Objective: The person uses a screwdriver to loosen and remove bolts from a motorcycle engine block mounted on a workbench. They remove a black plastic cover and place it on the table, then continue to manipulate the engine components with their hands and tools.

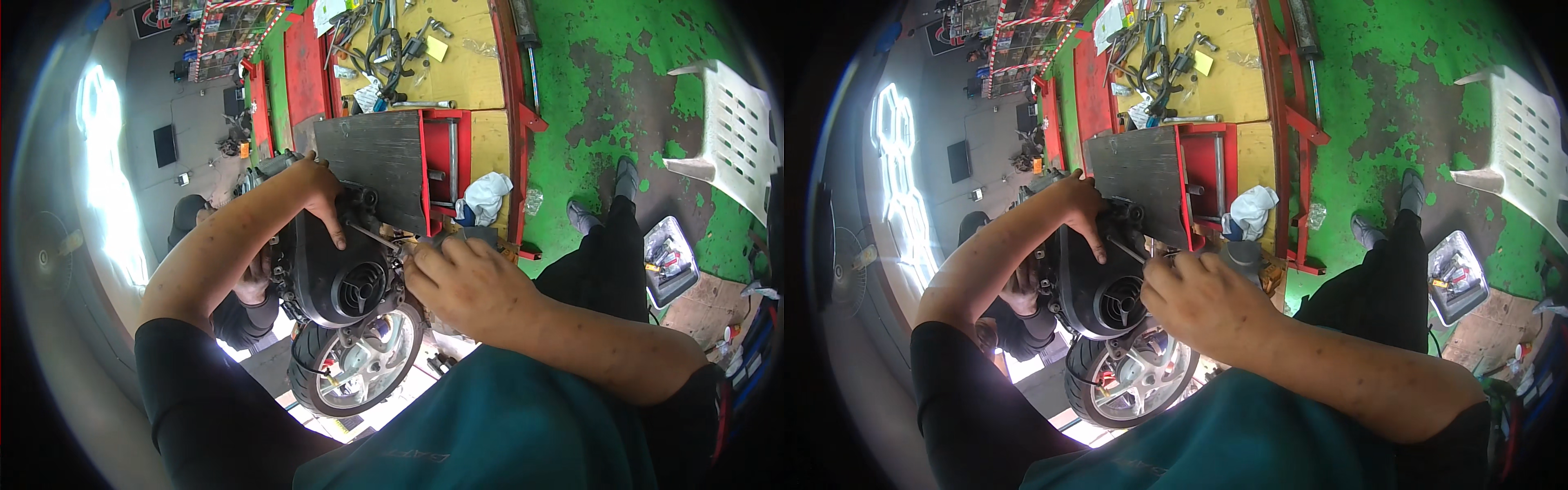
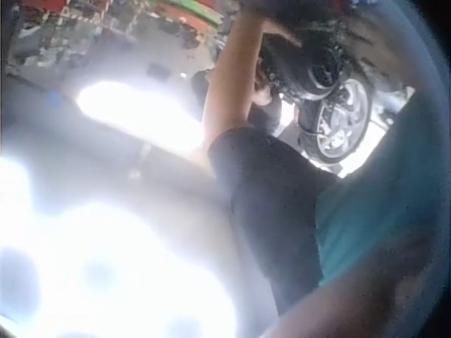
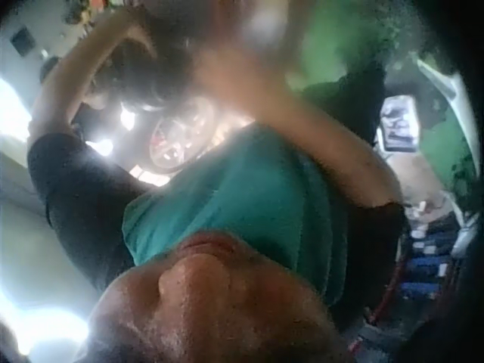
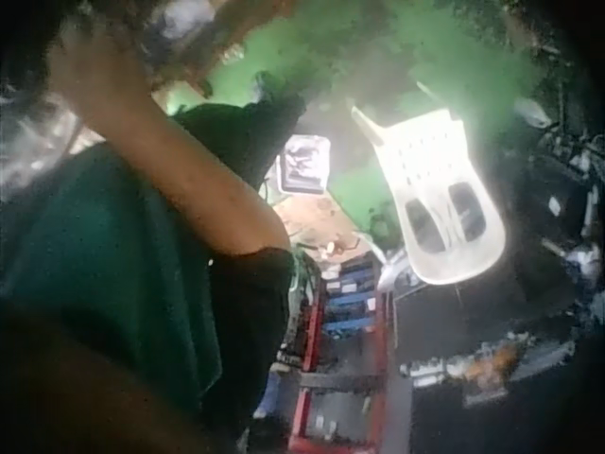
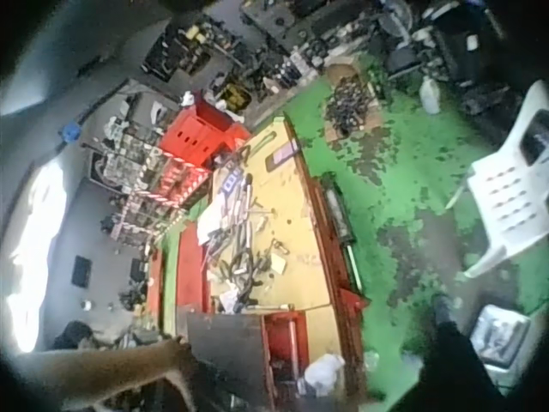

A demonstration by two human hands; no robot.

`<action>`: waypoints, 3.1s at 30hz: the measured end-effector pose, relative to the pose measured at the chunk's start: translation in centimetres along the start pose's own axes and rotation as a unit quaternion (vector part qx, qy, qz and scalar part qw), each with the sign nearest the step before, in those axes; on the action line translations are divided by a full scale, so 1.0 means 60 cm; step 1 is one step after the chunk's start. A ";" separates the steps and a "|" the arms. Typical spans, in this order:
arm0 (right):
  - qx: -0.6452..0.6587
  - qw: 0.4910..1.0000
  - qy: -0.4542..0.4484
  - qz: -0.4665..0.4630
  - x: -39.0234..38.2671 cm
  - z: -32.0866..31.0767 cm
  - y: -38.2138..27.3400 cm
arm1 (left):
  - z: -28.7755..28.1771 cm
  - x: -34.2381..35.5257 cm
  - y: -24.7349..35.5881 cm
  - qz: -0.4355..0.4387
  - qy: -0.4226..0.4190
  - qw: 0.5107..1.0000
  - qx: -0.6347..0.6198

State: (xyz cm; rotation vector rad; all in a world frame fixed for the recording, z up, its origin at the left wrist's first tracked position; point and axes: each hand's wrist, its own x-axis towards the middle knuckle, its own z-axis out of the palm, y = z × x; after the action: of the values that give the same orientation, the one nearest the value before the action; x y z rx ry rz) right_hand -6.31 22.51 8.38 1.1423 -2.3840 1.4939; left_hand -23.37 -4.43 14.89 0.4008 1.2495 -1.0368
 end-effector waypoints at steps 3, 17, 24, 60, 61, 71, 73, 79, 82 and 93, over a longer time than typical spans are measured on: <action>0.018 0.999 0.014 0.038 0.001 0.001 0.005 | 0.001 0.021 0.003 -0.024 -0.051 0.998 -0.001; 0.008 0.999 0.000 0.044 -0.004 0.024 0.000 | 0.009 0.012 0.014 -0.031 -0.015 0.999 0.006; 0.372 0.837 -0.099 0.388 0.019 0.004 0.000 | 0.008 0.013 0.014 -0.025 0.008 1.000 -0.002; 0.016 0.992 -0.044 0.117 0.001 0.024 -0.015 | 0.040 -0.027 -0.003 0.017 0.112 0.993 -0.046; 0.048 0.989 -0.038 0.135 0.003 0.027 -0.013 | 0.040 -0.029 -0.004 0.017 0.116 0.992 -0.047; 0.505 0.684 -0.111 0.514 0.030 0.030 0.013 | 0.029 -0.037 0.001 0.029 0.128 0.990 -0.047; 0.381 0.807 -0.154 0.424 0.030 0.017 0.009 | 0.026 -0.062 0.002 0.060 0.164 0.982 -0.069; 0.020 0.990 -0.109 0.084 0.024 -0.005 0.001 | 0.044 -0.159 0.032 -0.038 0.504 0.805 -0.310; -0.095 0.993 -0.021 -0.060 0.028 -0.018 -0.003 | 0.099 -0.209 0.097 -0.117 0.623 0.692 -0.346; 0.066 0.991 -0.071 0.095 0.032 -0.038 -0.015 | 0.308 -0.140 0.331 -0.284 0.769 0.277 -0.502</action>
State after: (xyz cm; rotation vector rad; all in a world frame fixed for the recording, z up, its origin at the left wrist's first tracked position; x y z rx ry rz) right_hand -7.79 23.13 11.07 1.1098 -2.5873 1.7060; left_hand 3.84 -4.52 23.07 -0.3537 3.6779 0.3764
